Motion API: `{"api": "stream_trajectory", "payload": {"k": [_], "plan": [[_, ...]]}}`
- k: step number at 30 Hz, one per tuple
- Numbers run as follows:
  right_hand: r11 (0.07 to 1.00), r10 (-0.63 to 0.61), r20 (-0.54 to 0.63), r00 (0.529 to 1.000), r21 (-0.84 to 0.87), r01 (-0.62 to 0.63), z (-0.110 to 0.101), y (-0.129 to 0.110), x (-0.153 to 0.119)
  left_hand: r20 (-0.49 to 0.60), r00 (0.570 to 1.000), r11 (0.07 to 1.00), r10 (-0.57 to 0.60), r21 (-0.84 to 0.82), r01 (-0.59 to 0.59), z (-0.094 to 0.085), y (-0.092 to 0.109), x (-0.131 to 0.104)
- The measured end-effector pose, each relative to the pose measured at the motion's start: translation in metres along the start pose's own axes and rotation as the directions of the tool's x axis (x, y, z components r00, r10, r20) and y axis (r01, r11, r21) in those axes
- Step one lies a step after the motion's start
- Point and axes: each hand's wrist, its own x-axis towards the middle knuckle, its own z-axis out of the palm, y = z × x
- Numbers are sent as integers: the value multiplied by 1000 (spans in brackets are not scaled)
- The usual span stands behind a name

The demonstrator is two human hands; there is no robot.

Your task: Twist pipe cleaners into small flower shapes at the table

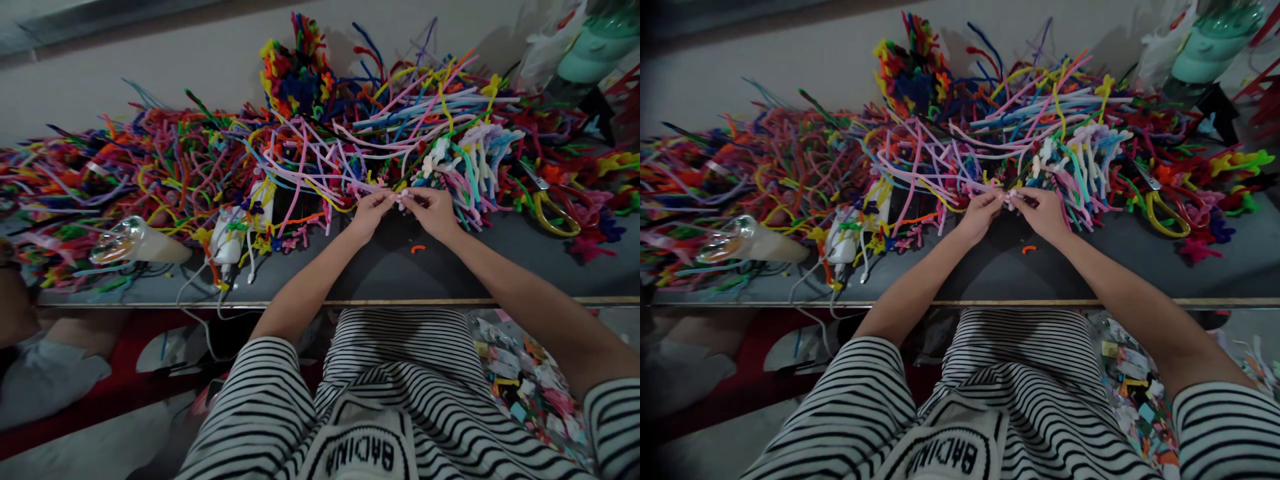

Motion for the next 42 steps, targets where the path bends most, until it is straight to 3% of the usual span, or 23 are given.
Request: {"api": "stream_trajectory", "payload": {"k": [5, 12, 19, 24, 29, 37, 42], "plan": [[992, 113, 47, 992, 52, -116, -2, -2, 1, -164, 986, 1000, 4, -14, -7, 6, 3, -3], [953, 253, 115, 960, 139, -268, 0, -2, 2, -225, 969, 987, 102, 143, -71, 7, 17, -10], [900, 349, 180, 920, 211, -383, -3, 0, 6, -195, 980, 996, 40, 81, -24, 7, 4, -4], [887, 350, 186, 918, 249, -389, -6, -7, 6, -217, 974, 998, -67, -21, 64, -2, -10, 5], [880, 353, 185, 917, 267, -392, -3, -5, 6, -224, 970, 994, -93, -80, 77, -9, -15, 9], [932, 276, 125, 953, 207, -297, 0, 1, 6, -187, 980, 997, -61, -57, 52, -5, -10, 6], [942, 250, 104, 963, 202, -267, -2, -1, 6, -176, 984, 1000, 22, 22, -18, -3, -5, 6]]}}
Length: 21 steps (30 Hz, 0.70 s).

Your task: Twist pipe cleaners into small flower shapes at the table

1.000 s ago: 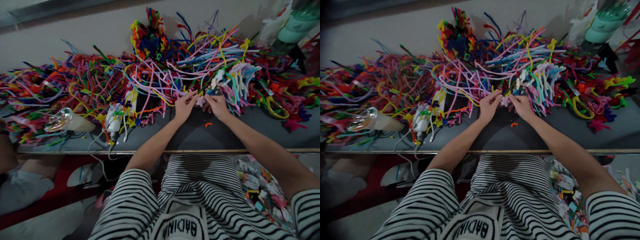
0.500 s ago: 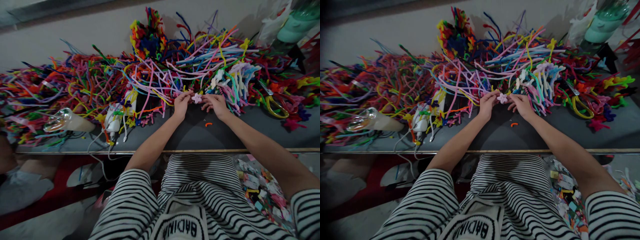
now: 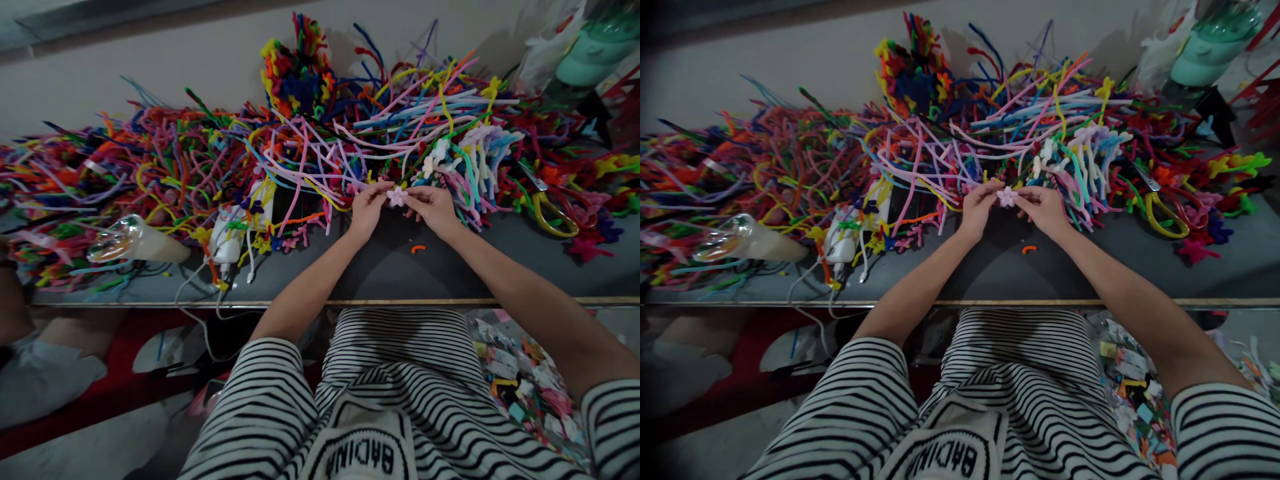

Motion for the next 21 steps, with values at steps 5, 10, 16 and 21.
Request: {"api": "stream_trajectory", "payload": {"k": [5, 10, 16, 21], "plan": [[999, -21, 18, 1000, -47, 22, -1, 0, 0, 37, 997, 998, -63, -16, 64, 2, -2, 1], [998, -29, 11, 1000, -58, 30, -2, 2, 0, 12, 1000, 1000, -10, 0, 10, 2, -1, 0], [999, -35, -5, 999, -39, 35, -1, 4, 1, 57, 957, 923, 286, 254, -291, 2, 24, -14], [997, -26, 10, 1000, -76, 27, -2, 3, 0, 108, 918, 864, 381, 313, -395, 9, 24, -20]]}}
